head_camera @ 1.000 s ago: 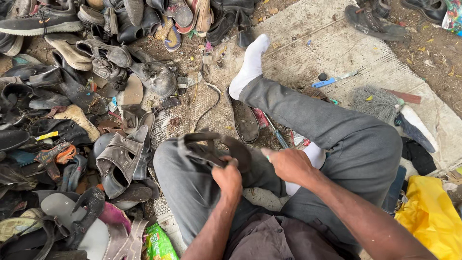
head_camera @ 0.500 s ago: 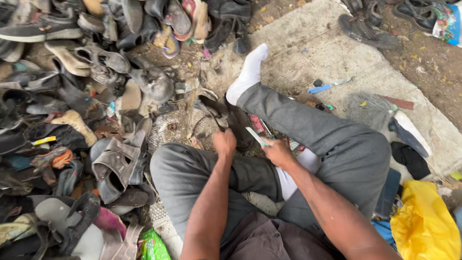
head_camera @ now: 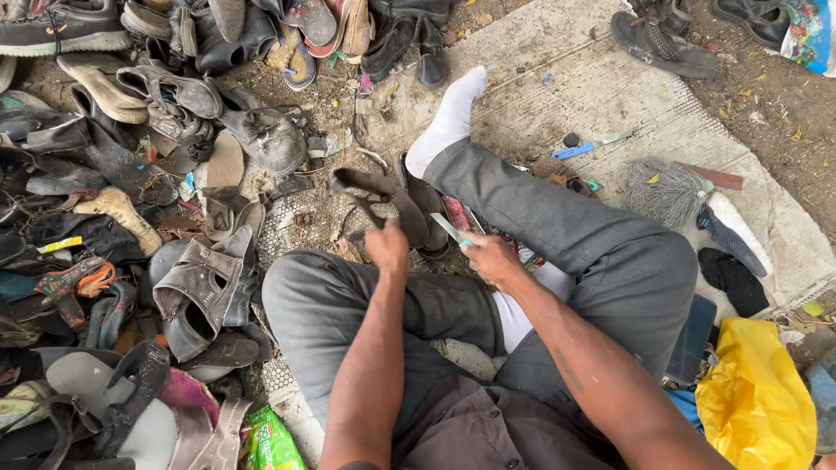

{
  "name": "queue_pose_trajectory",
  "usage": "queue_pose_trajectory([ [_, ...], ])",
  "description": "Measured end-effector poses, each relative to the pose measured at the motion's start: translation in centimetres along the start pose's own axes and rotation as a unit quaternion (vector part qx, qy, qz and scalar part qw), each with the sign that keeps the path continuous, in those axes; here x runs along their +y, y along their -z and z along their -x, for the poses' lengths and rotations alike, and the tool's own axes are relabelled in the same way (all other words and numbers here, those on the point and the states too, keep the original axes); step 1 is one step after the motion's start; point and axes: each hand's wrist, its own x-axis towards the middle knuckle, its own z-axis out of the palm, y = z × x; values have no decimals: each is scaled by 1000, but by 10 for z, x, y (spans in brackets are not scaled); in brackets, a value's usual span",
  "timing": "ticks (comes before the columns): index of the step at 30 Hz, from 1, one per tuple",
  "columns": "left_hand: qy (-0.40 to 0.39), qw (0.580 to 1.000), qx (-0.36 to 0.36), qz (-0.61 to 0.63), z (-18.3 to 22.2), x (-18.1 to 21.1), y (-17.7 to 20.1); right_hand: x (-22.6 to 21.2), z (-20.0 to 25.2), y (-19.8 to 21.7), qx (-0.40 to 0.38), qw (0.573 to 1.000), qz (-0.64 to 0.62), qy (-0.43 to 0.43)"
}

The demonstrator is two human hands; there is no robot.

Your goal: The person repairs a shoe by prying off the damaged sole using a tool, scraping the inner surfaces, and then reattaching or adjusting the shoe components while sitting on the ground among various other shoes.

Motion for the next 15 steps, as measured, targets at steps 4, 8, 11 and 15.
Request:
queue_pose_trajectory([
  [4,80,961,55,260,-7,7,12,3,35,11,118,931,267,218],
  [8,-2,961,96,258,-7,15,19,-19,68,10,115,896,426,57],
  [11,-19,985,114,131,2,20,23,-17,66,6,96,876,447,152],
  [15,-60,996,-8,63,15,30,21,-14,40,-5,61,855,481,183],
])
